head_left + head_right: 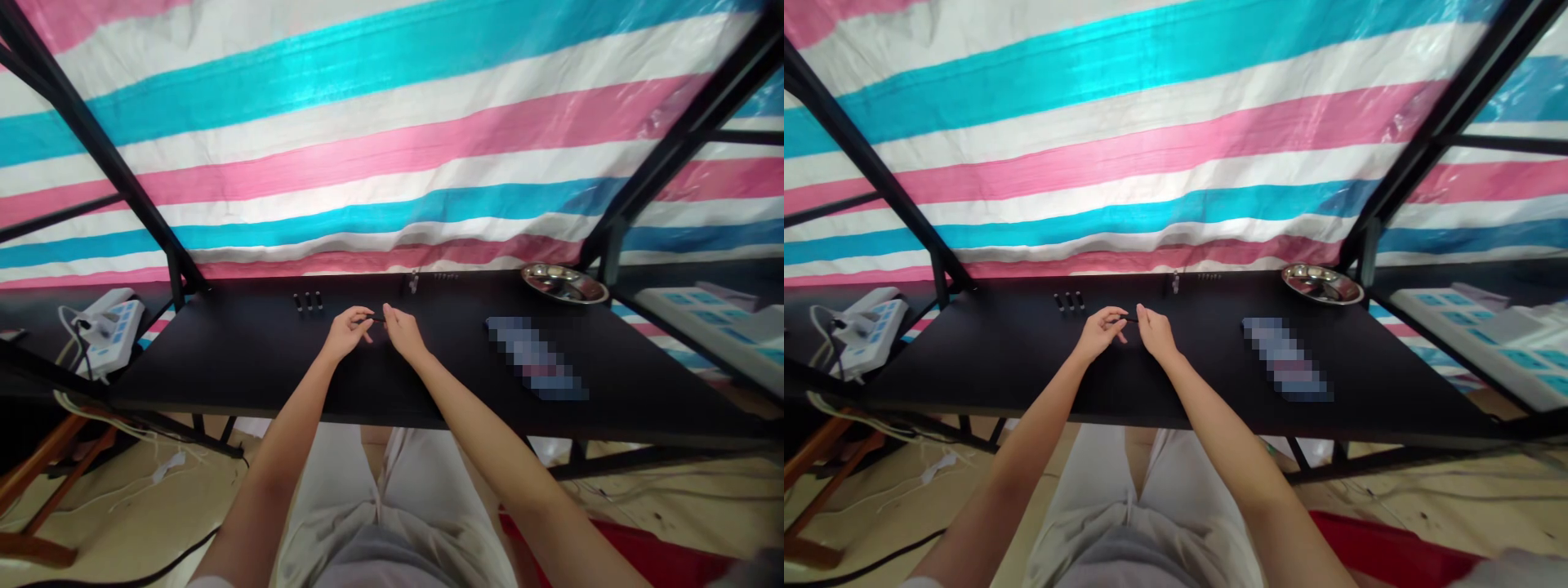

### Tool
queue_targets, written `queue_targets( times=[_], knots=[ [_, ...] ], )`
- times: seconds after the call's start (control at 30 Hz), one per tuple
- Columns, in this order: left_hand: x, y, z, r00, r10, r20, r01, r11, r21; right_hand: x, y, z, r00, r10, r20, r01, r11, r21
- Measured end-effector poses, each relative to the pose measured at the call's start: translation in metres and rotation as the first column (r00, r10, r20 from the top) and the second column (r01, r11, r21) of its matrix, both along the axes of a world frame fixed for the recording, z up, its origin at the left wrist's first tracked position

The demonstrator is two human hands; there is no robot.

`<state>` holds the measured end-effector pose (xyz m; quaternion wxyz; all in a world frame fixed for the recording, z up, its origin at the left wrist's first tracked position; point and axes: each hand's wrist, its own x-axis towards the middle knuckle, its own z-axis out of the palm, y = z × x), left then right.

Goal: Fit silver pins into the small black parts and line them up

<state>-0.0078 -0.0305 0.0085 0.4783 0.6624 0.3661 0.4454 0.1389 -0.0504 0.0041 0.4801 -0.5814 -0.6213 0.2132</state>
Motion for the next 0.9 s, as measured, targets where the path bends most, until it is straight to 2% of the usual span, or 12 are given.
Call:
queue_targets(
  times=[0.37,0.67,0.9],
  knots=[
    [0.0017,-0.0059,0.0064,0.999,-0.009,0.043,0.012,0.997,-0.072,0.0024,-0.003,0.0013,0.995,-0.054,0.08,0.051,0.998,0.038],
    [0.0033,-0.006,0.0055,1.0,-0.021,0.004,0.021,0.999,-0.039,0.0029,-0.0053,0.0051,0.992,-0.02,0.127,0.016,0.999,0.031],
    [0.003,-0.0025,0.0027,0.999,0.036,0.015,-0.035,0.997,-0.063,0.0028,-0.0063,0.0087,0.991,0.012,0.13,-0.016,0.999,0.03]
  ],
)
